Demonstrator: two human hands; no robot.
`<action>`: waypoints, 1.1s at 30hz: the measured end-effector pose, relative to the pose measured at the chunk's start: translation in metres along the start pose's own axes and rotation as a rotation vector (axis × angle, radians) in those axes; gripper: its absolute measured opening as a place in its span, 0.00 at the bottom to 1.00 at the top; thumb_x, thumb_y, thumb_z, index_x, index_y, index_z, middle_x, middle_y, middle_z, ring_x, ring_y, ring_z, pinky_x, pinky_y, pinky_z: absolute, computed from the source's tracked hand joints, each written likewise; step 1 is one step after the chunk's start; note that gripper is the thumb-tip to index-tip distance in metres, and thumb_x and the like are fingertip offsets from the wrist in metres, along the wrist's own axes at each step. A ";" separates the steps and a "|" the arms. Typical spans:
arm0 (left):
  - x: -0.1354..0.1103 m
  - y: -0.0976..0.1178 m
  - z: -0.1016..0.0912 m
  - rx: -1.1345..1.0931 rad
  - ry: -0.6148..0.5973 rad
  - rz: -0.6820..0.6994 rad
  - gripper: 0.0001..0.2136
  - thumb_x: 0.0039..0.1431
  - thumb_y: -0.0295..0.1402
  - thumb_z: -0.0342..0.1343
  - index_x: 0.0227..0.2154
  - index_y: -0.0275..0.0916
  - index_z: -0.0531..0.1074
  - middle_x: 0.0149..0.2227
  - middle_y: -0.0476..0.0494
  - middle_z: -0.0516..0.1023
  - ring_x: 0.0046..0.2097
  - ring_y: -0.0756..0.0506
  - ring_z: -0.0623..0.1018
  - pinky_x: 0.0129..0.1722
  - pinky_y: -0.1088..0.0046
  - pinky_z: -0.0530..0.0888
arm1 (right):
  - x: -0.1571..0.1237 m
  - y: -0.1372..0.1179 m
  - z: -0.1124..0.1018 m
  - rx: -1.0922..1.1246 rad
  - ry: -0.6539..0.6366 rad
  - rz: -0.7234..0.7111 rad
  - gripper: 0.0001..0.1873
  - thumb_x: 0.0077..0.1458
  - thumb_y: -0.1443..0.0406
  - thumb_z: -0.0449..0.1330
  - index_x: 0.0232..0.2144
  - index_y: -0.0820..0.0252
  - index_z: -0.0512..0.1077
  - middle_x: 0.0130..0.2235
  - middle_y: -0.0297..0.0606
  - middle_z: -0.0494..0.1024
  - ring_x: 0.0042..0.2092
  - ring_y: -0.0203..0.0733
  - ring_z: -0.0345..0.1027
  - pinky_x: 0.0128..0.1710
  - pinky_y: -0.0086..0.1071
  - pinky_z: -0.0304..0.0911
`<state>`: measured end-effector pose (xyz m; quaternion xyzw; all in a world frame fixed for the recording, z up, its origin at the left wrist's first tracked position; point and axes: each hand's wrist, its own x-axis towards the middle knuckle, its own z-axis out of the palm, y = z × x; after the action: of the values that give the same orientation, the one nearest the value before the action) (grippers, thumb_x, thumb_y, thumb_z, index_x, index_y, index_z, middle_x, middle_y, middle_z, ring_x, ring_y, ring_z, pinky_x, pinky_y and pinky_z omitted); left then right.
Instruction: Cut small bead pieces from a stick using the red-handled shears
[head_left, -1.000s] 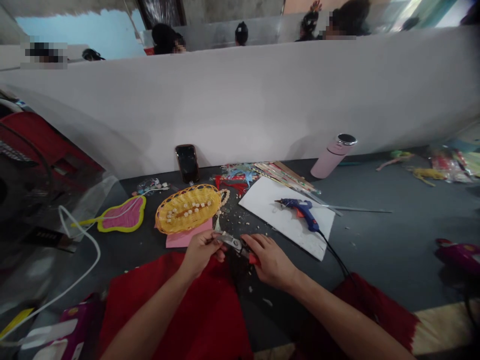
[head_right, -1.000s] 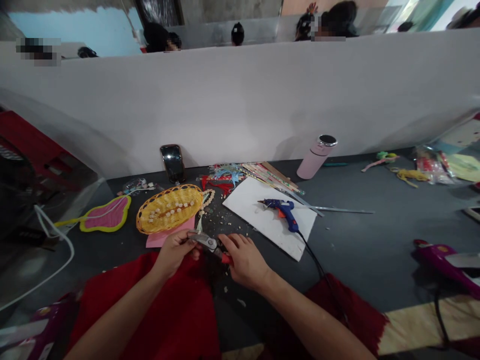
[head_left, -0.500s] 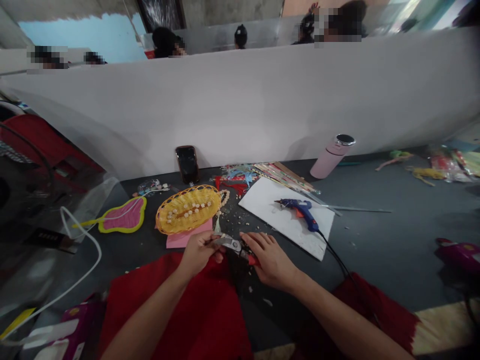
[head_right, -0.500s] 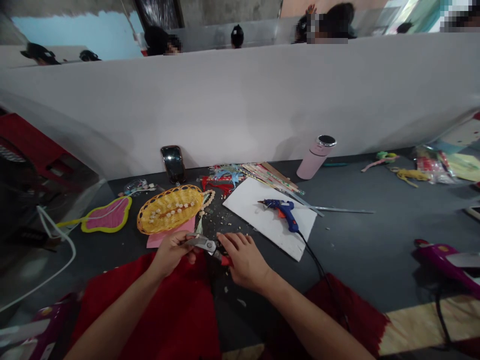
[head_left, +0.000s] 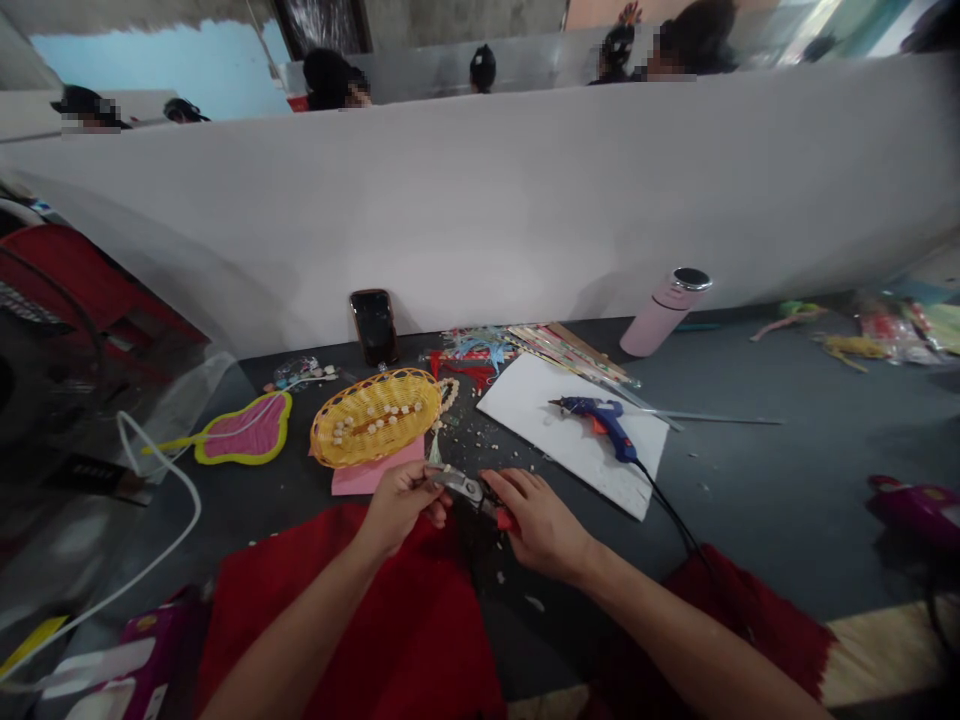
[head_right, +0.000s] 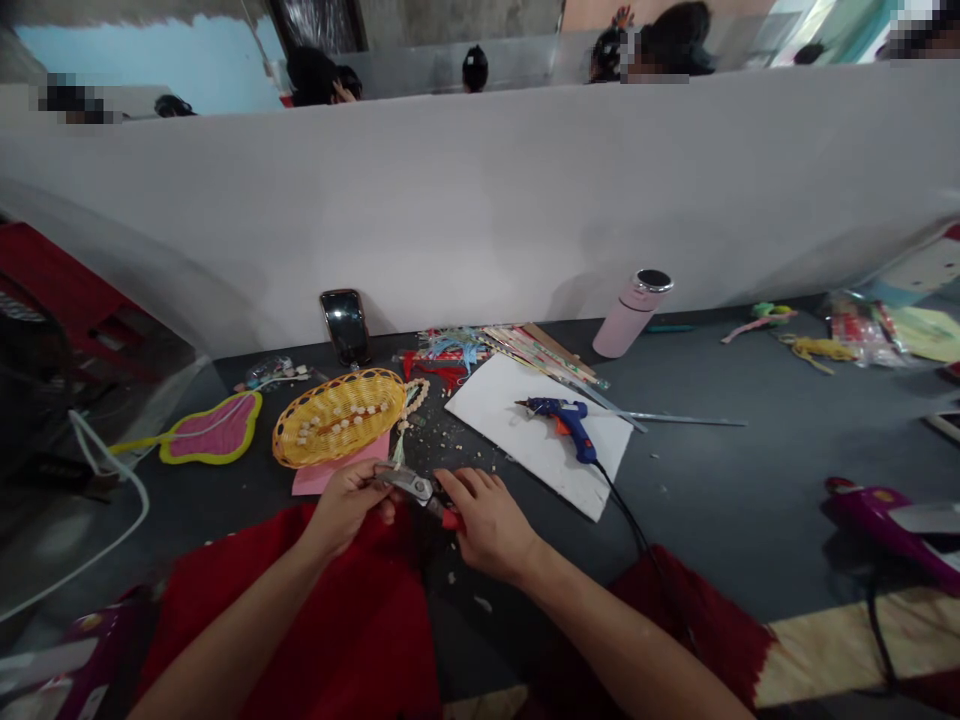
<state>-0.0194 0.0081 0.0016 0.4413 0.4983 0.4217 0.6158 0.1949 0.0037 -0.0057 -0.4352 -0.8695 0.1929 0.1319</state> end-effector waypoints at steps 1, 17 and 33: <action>0.000 0.001 0.001 0.019 0.012 0.018 0.08 0.50 0.35 0.57 0.27 0.33 0.70 0.22 0.48 0.74 0.19 0.53 0.71 0.20 0.77 0.70 | 0.000 0.000 0.000 -0.009 0.002 0.009 0.33 0.45 0.72 0.51 0.56 0.60 0.55 0.50 0.46 0.65 0.49 0.47 0.58 0.48 0.41 0.54; -0.003 0.008 -0.001 0.068 -0.007 0.039 0.05 0.46 0.32 0.57 0.24 0.34 0.71 0.21 0.48 0.74 0.17 0.51 0.71 0.18 0.77 0.68 | 0.000 -0.003 -0.005 -0.026 -0.002 0.001 0.37 0.43 0.72 0.52 0.58 0.58 0.51 0.54 0.45 0.62 0.51 0.49 0.55 0.50 0.42 0.51; -0.002 0.001 0.001 0.020 -0.004 0.021 0.09 0.50 0.36 0.57 0.28 0.33 0.71 0.22 0.48 0.74 0.19 0.52 0.72 0.20 0.76 0.71 | 0.000 0.000 -0.004 0.011 -0.012 0.008 0.34 0.43 0.72 0.51 0.56 0.60 0.55 0.50 0.46 0.65 0.49 0.47 0.59 0.48 0.40 0.55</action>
<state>-0.0186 0.0067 0.0034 0.4534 0.4964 0.4225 0.6078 0.1967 0.0042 -0.0026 -0.4368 -0.8674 0.2006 0.1284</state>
